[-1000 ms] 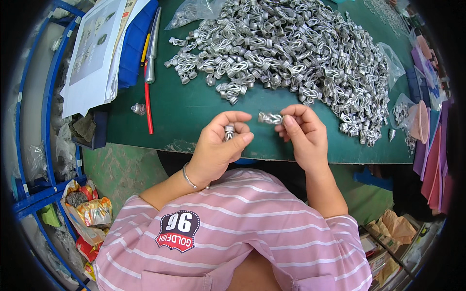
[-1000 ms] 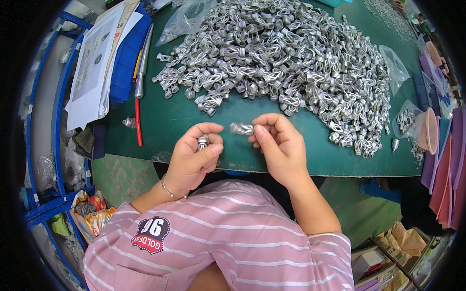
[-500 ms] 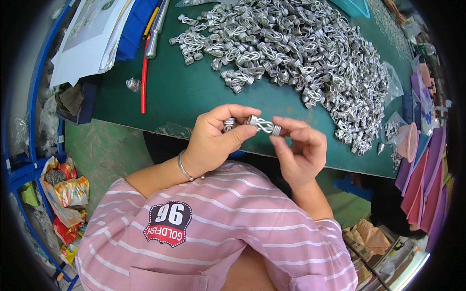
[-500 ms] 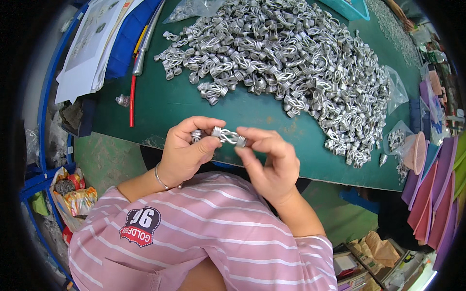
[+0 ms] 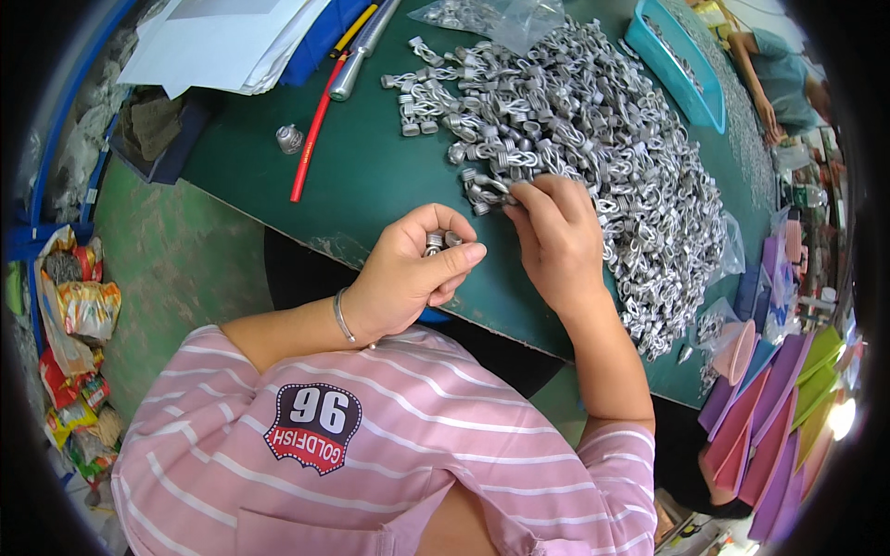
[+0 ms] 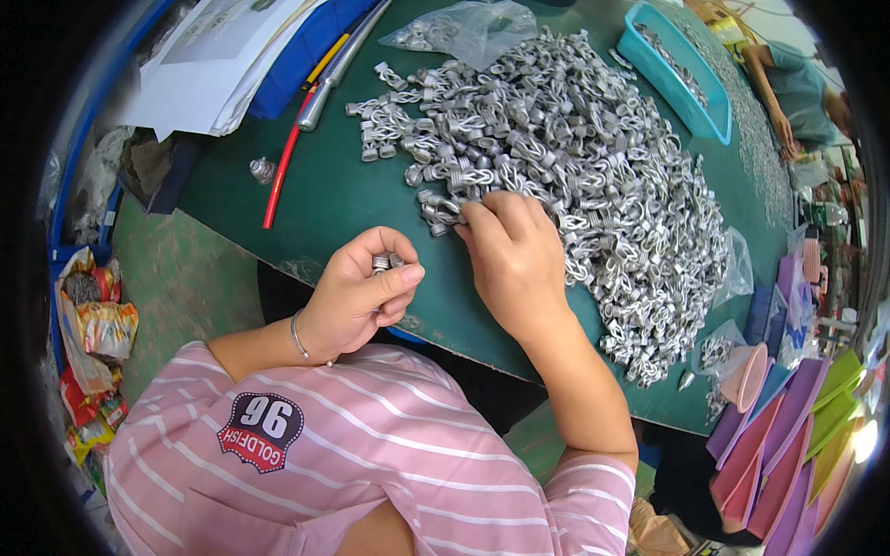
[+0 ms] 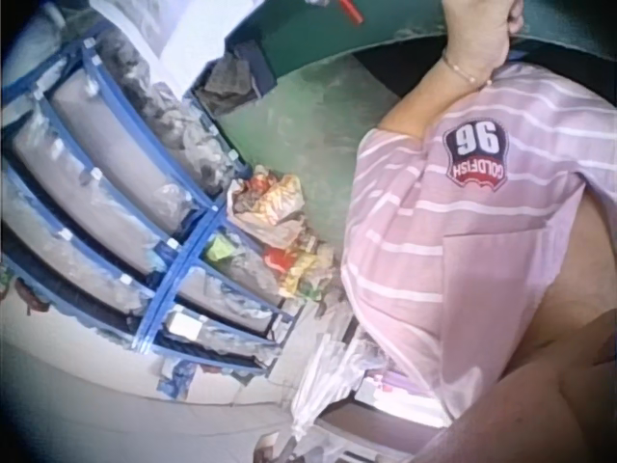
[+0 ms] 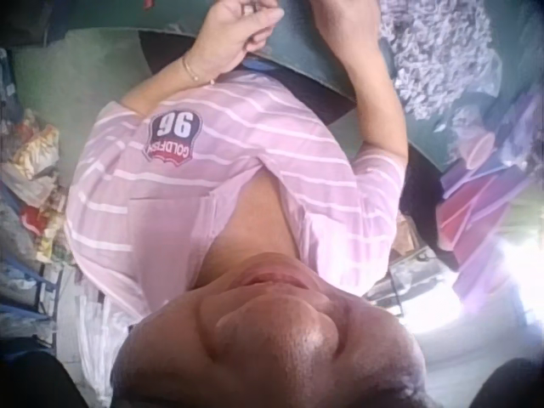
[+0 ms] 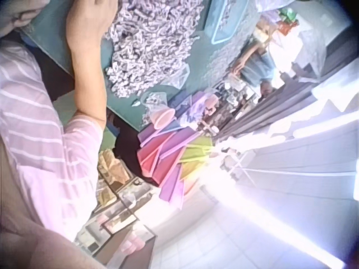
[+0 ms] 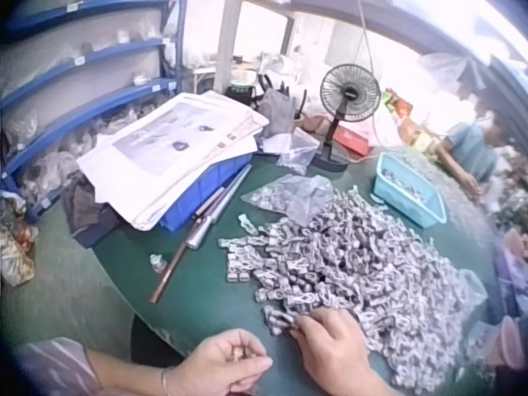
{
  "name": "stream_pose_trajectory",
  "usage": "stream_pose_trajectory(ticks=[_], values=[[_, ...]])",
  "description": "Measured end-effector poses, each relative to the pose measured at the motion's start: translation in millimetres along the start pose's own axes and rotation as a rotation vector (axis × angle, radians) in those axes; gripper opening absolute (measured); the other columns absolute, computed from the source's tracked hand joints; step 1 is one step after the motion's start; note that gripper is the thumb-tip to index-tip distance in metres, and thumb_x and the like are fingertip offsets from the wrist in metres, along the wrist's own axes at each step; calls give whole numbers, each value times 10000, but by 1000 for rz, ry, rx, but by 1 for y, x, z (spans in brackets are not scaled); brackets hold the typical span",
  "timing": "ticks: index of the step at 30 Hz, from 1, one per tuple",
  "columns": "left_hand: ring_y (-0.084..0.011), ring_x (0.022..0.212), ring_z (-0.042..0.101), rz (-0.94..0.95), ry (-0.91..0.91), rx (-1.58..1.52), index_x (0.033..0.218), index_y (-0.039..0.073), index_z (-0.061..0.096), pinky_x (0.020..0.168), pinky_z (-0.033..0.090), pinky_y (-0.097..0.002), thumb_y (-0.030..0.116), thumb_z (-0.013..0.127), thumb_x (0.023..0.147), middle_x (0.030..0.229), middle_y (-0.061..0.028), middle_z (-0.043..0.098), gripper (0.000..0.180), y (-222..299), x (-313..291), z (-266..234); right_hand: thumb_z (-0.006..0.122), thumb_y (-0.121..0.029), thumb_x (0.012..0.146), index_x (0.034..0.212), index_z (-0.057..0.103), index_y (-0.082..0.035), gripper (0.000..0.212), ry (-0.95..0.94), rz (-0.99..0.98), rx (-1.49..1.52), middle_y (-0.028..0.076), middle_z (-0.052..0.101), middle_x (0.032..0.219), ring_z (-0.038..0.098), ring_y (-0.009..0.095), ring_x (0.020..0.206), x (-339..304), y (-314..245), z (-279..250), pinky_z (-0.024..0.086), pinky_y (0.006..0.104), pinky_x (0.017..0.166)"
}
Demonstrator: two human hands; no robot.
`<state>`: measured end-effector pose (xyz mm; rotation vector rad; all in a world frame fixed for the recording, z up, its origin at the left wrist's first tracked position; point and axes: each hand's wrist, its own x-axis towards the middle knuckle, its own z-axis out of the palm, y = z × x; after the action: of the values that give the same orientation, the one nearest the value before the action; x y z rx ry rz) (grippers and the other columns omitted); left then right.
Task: The person picks up small grey metal components one at a time from a large pile, joins them together by hand, and places the assembled units into a separate smaller group.
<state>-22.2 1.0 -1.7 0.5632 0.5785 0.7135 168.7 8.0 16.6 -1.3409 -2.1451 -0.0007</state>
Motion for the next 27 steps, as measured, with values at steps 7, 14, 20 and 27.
stream_pose_trajectory(ticks=[7,14,20,27], values=[[-28,522,480,-15,115,214,1027,10,557,444,379,-175,63,632,825,699,-13,567,222,8,5,2,631,36,760,945,588,13,192,-16,227,493,120,607,844,600,217,717,-23,-20,-12,477,259,609],[-30,575,508,328,-7,456,977,9,580,493,408,-164,-21,675,759,760,-20,572,240,-3,3,-1,614,72,785,1009,568,51,229,-43,647,1336,142,554,981,595,157,813,-46,-20,-10,520,262,680],[-49,588,526,217,-23,328,1029,5,564,504,427,-169,-17,649,783,779,-38,577,261,3,1,3,604,140,750,958,487,13,270,168,400,1062,163,532,1012,561,164,861,-49,-26,-5,498,262,703],[-129,665,596,-96,-6,-135,1054,1,544,513,482,-237,60,557,859,849,-85,604,204,-2,5,-1,678,83,703,1022,507,9,370,83,109,798,156,595,904,581,210,789,-31,-37,-15,489,279,670]])
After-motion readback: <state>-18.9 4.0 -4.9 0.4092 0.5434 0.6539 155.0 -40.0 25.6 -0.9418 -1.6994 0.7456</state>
